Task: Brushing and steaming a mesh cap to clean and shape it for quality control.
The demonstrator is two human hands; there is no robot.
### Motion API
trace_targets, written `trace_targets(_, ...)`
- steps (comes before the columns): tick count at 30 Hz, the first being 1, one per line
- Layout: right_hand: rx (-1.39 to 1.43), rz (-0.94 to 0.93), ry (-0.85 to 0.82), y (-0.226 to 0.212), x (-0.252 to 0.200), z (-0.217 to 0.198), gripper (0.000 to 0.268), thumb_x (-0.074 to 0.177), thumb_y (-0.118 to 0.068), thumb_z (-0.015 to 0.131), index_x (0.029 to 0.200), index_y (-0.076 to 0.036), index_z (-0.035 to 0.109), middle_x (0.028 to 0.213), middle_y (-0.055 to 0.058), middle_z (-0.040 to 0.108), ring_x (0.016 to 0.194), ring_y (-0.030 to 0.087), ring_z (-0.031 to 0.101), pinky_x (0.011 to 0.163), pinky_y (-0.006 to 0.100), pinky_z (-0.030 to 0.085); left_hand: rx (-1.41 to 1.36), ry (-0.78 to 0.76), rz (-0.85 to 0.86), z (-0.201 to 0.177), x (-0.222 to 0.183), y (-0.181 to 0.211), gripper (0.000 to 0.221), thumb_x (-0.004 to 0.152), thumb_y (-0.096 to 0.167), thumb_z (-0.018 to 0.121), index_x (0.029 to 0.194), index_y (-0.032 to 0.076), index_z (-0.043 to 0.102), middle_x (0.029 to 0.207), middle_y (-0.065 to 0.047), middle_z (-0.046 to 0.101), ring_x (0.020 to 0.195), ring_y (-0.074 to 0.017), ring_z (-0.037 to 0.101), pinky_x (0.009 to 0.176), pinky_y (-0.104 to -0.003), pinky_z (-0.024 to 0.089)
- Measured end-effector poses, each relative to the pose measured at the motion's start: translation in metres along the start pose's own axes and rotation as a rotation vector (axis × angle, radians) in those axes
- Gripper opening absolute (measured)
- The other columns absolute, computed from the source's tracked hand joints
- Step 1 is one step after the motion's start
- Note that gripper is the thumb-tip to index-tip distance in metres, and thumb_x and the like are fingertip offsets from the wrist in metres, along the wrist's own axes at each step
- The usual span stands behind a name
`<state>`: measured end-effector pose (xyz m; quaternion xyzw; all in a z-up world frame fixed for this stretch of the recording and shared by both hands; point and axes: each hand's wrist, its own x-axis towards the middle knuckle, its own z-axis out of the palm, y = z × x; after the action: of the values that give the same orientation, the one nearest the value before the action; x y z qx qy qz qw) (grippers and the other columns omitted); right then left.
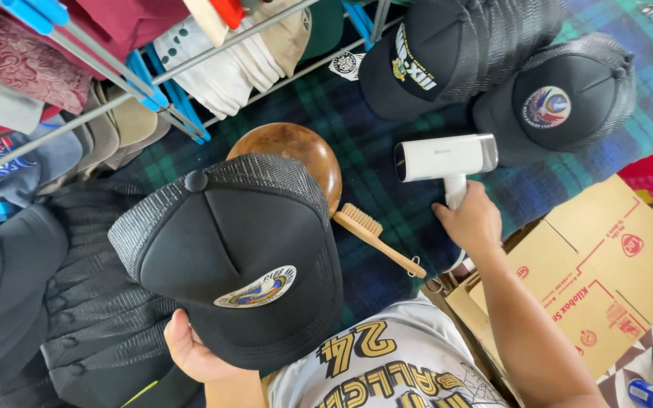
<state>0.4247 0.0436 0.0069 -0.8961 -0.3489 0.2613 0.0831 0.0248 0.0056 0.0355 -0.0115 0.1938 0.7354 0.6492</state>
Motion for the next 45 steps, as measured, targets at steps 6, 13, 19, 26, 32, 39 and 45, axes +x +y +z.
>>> trace_targets(6, 0.205, -0.037, -0.065, -0.012, -0.02, -0.009, 0.073, 0.085, -0.029, 0.07, 0.151, -0.012, 0.042, 0.129, 0.02, 0.064, 0.114, 0.039, 0.061, 0.091, 0.05, 0.05, -0.002, -0.023, -0.023, -0.008, -0.007, -0.008, 0.05, 0.096, 0.03, 0.057, 0.138, 0.003, 0.063, 0.143, -0.015, 0.062, 0.137, -0.0327, 0.053, 0.122, -0.053, 0.03)
trace_targets(13, 0.23, -0.2, -0.081, -0.014, -0.034, 0.029, 0.071, 0.082, -0.027, 0.073, 0.147, -0.015, 0.048, 0.124, 0.015, 0.07, 0.11, 0.036, 0.067, 0.09, 0.045, 0.052, 0.008, -0.056, -0.152, -0.01, -0.01, -0.031, 0.05, 0.097, 0.029, 0.054, 0.135, -0.001, 0.065, 0.138, -0.019, 0.065, 0.132, -0.0361, 0.057, 0.119, -0.054, 0.035)
trace_targets(19, -0.167, -0.292, -0.19, -0.022, -0.042, -0.002, 0.074, 0.084, -0.057, 0.067, 0.146, -0.017, 0.055, 0.131, 0.007, 0.066, 0.118, 0.034, 0.064, 0.094, 0.049, 0.052, 0.016, -0.206, -0.428, -0.012, 0.0, -0.047, 0.051, 0.104, 0.033, 0.049, 0.137, -0.003, 0.063, 0.137, -0.021, 0.065, 0.13, -0.0395, 0.057, 0.117, -0.051, 0.038)
trace_targets(26, 0.979, -0.937, -0.12, -0.03, -0.088, -0.053, 0.067, 0.097, -0.054, 0.057, 0.145, -0.008, 0.048, 0.142, 0.01, 0.057, 0.134, 0.021, 0.053, 0.117, 0.039, 0.041, 0.094, -0.237, -0.669, 0.006, 0.017, -0.062, 0.048, 0.102, 0.029, 0.055, 0.135, -0.006, 0.059, 0.133, -0.025, 0.064, 0.126, -0.0404, 0.06, 0.112, -0.05, 0.046)
trace_targets(32, 1.154, -0.996, -0.338, -0.037, -0.099, -0.06, 0.103, 0.07, -0.034, 0.091, 0.151, 0.002, 0.039, 0.14, 0.016, 0.059, 0.123, 0.023, 0.066, 0.101, 0.032, 0.059, 0.174, -0.376, -0.841, 0.029, 0.02, -0.069, 0.047, 0.104, 0.027, 0.053, 0.139, -0.004, 0.056, 0.133, -0.024, 0.065, 0.124, -0.0381, 0.062, 0.107, -0.048, 0.051)
trace_targets(39, 1.286, -0.746, 0.228, 0.022, -0.029, -0.084, 0.097, 0.065, -0.052, 0.091, 0.142, -0.006, 0.054, 0.123, 0.002, 0.064, 0.109, 0.011, 0.065, 0.098, 0.027, 0.057, 0.498, -0.539, -0.78, 0.051, 0.014, -0.073, 0.074, 0.103, 0.052, 0.049, 0.161, 0.012, 0.026, 0.158, -0.029, 0.043, 0.146, -0.042, 0.044, 0.11, -0.058, 0.045)
trace_targets(45, 1.318, -0.731, 0.473, 0.065, 0.067, -0.13, 0.085, 0.075, -0.039, 0.094, 0.143, -0.004, 0.054, 0.13, 0.011, 0.07, 0.121, 0.025, 0.072, 0.109, 0.041, 0.068, 0.835, -0.285, -0.837, 0.023, 0.008, -0.065, 0.082, 0.085, 0.053, 0.059, 0.151, 0.006, 0.044, 0.15, -0.029, 0.059, 0.135, -0.0446, 0.061, 0.106, -0.056, 0.052)
